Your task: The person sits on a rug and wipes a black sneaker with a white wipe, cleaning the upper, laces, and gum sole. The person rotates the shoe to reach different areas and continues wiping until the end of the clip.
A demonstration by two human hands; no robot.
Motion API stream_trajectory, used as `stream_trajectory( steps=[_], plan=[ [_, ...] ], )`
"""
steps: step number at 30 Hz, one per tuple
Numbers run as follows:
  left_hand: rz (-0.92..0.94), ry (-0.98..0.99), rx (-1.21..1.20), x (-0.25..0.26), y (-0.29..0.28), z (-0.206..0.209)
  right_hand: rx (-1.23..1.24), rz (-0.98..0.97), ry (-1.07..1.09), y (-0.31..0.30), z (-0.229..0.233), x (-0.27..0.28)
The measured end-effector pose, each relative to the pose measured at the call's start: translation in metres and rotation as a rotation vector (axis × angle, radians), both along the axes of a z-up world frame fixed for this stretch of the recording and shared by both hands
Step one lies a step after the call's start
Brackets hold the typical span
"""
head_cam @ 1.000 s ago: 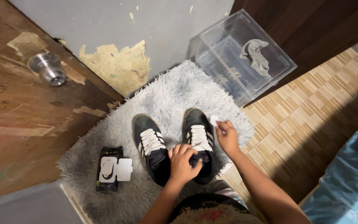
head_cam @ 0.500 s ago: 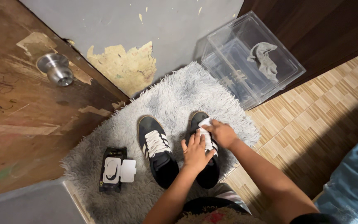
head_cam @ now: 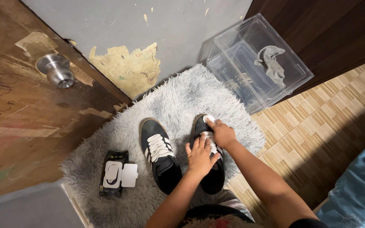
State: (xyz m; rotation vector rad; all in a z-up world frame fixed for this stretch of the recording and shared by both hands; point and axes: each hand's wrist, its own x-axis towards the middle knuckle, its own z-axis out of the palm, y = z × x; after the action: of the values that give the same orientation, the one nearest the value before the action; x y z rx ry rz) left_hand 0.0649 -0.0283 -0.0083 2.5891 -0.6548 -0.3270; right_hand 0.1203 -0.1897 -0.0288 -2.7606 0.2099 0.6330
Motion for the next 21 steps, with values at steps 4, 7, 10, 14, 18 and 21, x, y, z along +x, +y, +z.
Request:
stream_trajectory(
  steps=[4, 7, 10, 14, 18, 21],
  plan=[
    [0.004, -0.017, -0.005, -0.003, 0.001, -0.004, 0.106, -0.099, -0.049, -0.002, -0.007, 0.015],
    [0.007, -0.040, -0.004, -0.005, 0.000, -0.008, 0.063, -0.074, -0.042, -0.002, -0.005, 0.011],
    [0.005, -0.031, 0.017, -0.006, 0.001, -0.012, -0.039, 0.057, -0.006, -0.001, 0.005, -0.006],
    [0.000, -0.009, 0.025, -0.006, 0.000, -0.015, -0.112, 0.203, -0.018, -0.003, 0.017, -0.020],
    [-0.003, -0.020, 0.029, -0.006, -0.002, -0.017, -0.187, 0.238, -0.084, -0.001, 0.019, -0.006],
    [0.002, -0.049, 0.000, -0.006, -0.002, -0.019, -0.180, 0.151, -0.003, 0.004, 0.017, 0.016]
  ],
)
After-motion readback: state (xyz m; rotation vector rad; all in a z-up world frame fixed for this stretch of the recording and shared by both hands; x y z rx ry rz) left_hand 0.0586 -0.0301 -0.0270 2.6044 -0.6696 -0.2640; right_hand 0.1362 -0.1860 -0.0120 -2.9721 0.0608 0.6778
